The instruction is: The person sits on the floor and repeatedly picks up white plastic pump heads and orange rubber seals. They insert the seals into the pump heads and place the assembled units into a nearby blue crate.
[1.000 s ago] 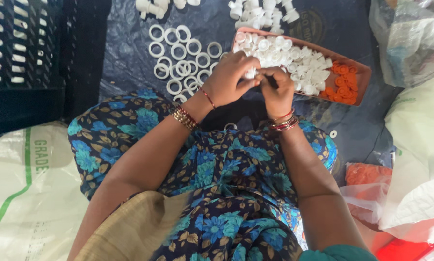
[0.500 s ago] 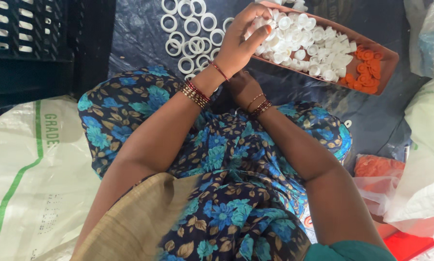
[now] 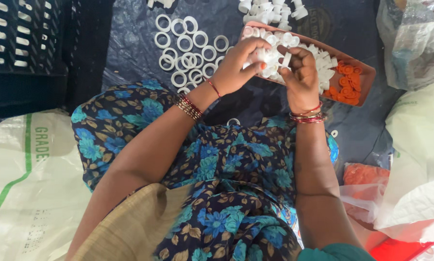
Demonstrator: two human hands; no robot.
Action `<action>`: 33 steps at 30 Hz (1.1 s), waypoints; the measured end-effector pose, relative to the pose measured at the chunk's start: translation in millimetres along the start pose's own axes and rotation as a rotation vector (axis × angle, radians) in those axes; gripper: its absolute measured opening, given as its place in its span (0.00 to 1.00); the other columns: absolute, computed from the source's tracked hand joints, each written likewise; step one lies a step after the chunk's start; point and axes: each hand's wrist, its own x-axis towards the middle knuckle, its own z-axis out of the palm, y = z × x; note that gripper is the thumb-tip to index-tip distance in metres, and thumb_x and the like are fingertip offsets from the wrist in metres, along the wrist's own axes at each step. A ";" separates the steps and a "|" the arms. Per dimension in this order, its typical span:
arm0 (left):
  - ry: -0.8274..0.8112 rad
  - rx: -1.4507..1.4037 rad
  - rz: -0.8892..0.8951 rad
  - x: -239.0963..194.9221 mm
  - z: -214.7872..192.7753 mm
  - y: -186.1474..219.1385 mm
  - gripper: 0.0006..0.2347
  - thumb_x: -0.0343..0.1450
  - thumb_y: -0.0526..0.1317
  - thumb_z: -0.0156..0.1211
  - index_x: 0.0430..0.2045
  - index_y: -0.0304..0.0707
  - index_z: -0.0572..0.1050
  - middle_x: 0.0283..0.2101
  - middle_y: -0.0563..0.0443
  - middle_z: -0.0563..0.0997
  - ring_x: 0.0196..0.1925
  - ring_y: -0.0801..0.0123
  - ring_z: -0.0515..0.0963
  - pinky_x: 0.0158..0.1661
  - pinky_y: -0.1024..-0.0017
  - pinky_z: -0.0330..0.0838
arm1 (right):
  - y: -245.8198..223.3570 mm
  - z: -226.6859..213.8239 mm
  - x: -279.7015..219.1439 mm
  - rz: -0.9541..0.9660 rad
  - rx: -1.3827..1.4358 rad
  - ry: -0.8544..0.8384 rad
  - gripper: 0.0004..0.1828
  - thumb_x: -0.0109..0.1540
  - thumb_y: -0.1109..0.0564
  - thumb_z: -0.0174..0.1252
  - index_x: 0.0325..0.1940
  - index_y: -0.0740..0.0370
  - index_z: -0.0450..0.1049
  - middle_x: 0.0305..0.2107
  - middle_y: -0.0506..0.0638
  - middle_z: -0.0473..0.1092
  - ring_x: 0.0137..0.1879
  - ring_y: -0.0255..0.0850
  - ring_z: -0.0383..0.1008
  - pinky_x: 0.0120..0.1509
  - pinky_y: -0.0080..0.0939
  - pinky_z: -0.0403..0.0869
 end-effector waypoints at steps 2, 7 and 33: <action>-0.026 0.024 -0.010 -3.8 3.5 1.1 0.20 0.72 0.36 0.67 0.56 0.36 0.66 0.54 0.41 0.75 0.56 0.49 0.78 0.55 0.61 0.72 | -5.5 2.0 1.2 0.005 0.098 -0.052 0.24 0.69 0.71 0.56 0.69 0.64 0.64 0.62 0.53 0.68 0.64 0.36 0.70 0.66 0.35 0.73; -0.125 0.084 -0.090 -11.5 8.2 -6.2 0.19 0.70 0.35 0.69 0.49 0.35 0.63 0.49 0.39 0.75 0.55 0.44 0.78 0.51 0.59 0.72 | -10.7 12.8 -2.5 -0.006 -0.161 -0.173 0.26 0.67 0.77 0.53 0.69 0.67 0.65 0.63 0.52 0.66 0.69 0.39 0.70 0.71 0.39 0.73; -0.112 0.105 -0.046 -3.0 0.9 13.6 0.17 0.70 0.32 0.68 0.44 0.35 0.63 0.44 0.41 0.72 0.49 0.44 0.75 0.47 0.57 0.68 | -2.8 4.3 3.3 0.141 0.036 0.116 0.11 0.69 0.64 0.61 0.55 0.64 0.71 0.39 0.45 0.70 0.41 0.31 0.69 0.43 0.31 0.69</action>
